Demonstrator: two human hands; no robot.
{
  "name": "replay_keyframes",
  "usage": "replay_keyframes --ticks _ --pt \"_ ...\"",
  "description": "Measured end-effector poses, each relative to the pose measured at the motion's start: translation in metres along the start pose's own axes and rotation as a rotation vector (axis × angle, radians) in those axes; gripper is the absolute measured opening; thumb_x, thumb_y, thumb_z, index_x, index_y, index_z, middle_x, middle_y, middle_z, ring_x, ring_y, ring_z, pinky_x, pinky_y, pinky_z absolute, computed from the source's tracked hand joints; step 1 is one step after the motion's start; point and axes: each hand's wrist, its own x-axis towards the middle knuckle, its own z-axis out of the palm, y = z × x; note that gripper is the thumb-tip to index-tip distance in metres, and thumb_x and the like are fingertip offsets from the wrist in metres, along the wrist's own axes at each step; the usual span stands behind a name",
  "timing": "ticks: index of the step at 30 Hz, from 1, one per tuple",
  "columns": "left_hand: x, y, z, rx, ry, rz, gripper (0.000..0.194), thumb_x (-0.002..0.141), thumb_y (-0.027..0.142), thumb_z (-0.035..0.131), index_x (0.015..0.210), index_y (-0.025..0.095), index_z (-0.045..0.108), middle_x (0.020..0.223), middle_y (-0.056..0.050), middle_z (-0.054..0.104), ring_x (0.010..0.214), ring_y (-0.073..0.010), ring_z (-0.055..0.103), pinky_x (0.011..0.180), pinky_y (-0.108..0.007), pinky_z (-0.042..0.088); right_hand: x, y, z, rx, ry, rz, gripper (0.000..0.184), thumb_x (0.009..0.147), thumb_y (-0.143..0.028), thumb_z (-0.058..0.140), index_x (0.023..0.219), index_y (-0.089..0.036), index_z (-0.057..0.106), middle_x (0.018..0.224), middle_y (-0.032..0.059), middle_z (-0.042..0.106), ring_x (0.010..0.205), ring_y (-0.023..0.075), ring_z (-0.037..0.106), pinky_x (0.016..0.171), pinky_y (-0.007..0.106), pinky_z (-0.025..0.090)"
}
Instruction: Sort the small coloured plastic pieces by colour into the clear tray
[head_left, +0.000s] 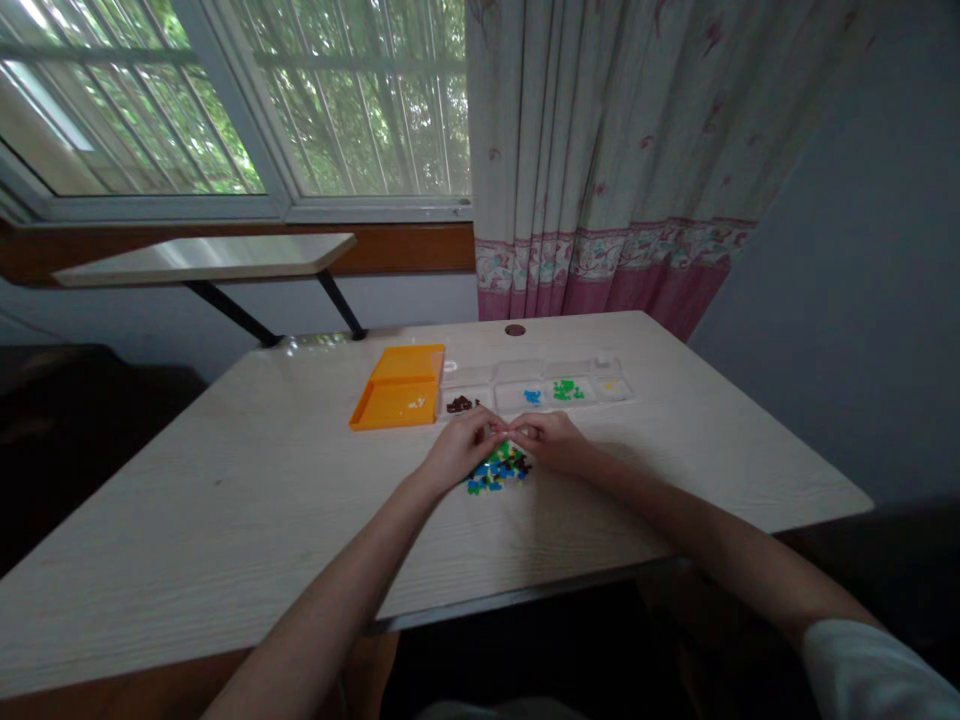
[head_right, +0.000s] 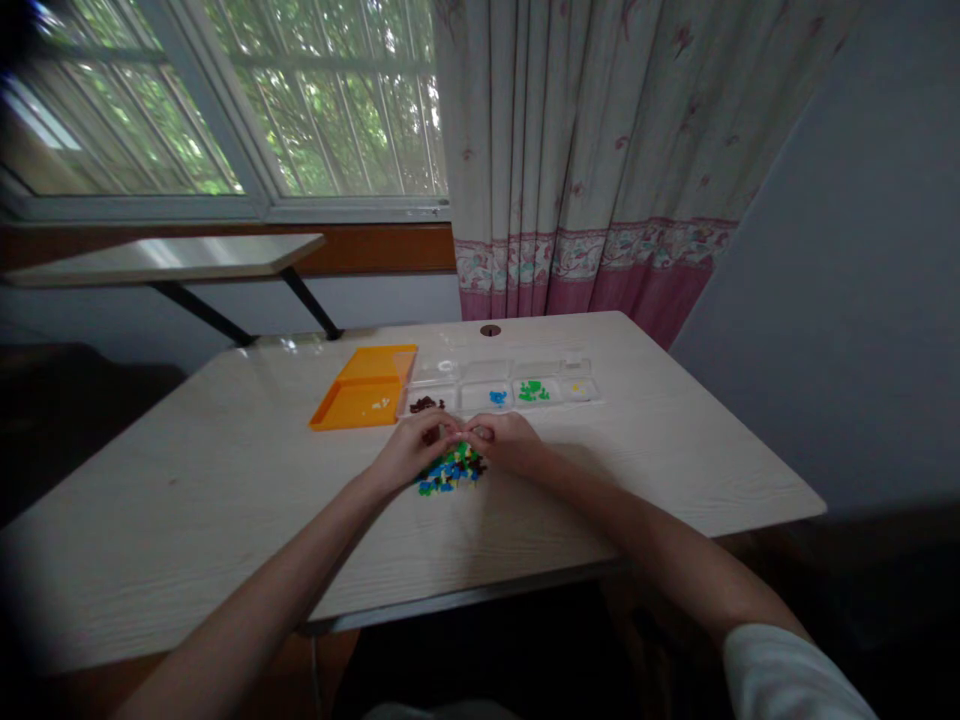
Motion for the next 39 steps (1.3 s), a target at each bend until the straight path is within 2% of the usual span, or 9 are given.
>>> replay_keyframes --ticks 6,14,20,25,33,36,39 --pt "0.001 0.002 -0.002 -0.01 0.059 -0.031 0.015 0.079 0.028 0.057 0.081 0.015 0.063 0.074 -0.002 0.058 0.065 -0.0107 0.05 0.057 -0.021 0.038 -0.001 0.003 -0.002 -0.019 0.036 -0.01 0.022 0.08 -0.037 0.054 0.084 -0.02 0.067 0.053 -0.0031 0.054 0.047 0.007 0.043 0.051 0.018 0.03" --pt "0.001 -0.001 -0.002 -0.02 0.087 -0.04 0.014 0.078 0.027 0.057 0.079 0.015 0.064 0.073 -0.003 0.06 0.063 -0.0104 0.051 0.055 -0.02 0.038 -0.001 0.001 -0.008 -0.098 -0.057 -0.035 0.024 0.083 -0.036 0.05 0.09 -0.022 0.067 0.062 -0.0014 0.062 0.052 0.0078 0.048 0.053 0.018 0.031" --pt "0.001 0.002 -0.009 -0.025 0.423 -0.056 0.014 0.078 0.028 0.059 0.079 0.016 0.065 0.074 -0.003 0.06 0.061 -0.01 0.05 0.055 -0.021 0.04 -0.002 0.007 -0.009 -0.198 -0.245 -0.169 0.026 0.083 -0.027 0.047 0.102 -0.024 0.064 0.068 -0.0008 0.067 0.057 0.0093 0.055 0.057 0.018 0.034" --pt "-0.001 0.006 -0.012 -0.048 0.56 -0.038 0.012 0.077 0.027 0.06 0.078 0.017 0.066 0.074 -0.003 0.061 0.065 -0.011 0.052 0.055 -0.021 0.04 -0.002 0.009 -0.007 -0.265 -0.31 -0.237 0.031 0.084 -0.022 0.044 0.107 -0.028 0.063 0.08 0.0009 0.07 0.064 0.0111 0.059 0.06 0.02 0.036" --pt "0.0 0.006 -0.011 -0.034 0.572 -0.048 0.012 0.077 0.028 0.06 0.077 0.017 0.066 0.073 -0.002 0.061 0.064 -0.0109 0.052 0.056 -0.021 0.04 -0.001 0.007 -0.009 -0.281 -0.328 -0.218 0.029 0.083 -0.024 0.044 0.106 -0.026 0.061 0.071 -0.0005 0.067 0.062 0.0116 0.057 0.059 0.02 0.035" --pt "0.001 0.001 -0.012 0.006 0.561 -0.094 0.014 0.077 0.029 0.058 0.077 0.017 0.065 0.074 -0.002 0.061 0.062 -0.0106 0.051 0.056 -0.021 0.04 -0.001 0.006 -0.009 -0.274 -0.334 -0.207 0.028 0.083 -0.025 0.045 0.106 -0.026 0.061 0.07 -0.0007 0.067 0.062 0.0119 0.057 0.059 0.021 0.034" --pt "0.002 -0.01 -0.017 0.117 0.605 -0.19 0.017 0.077 0.031 0.056 0.08 0.016 0.065 0.069 -0.002 0.059 0.057 -0.0107 0.049 0.054 -0.022 0.039 0.0 0.005 -0.009 -0.26 -0.339 -0.193 0.026 0.083 -0.026 0.045 0.104 -0.026 0.061 0.07 -0.0009 0.066 0.062 0.0113 0.057 0.059 0.021 0.033"
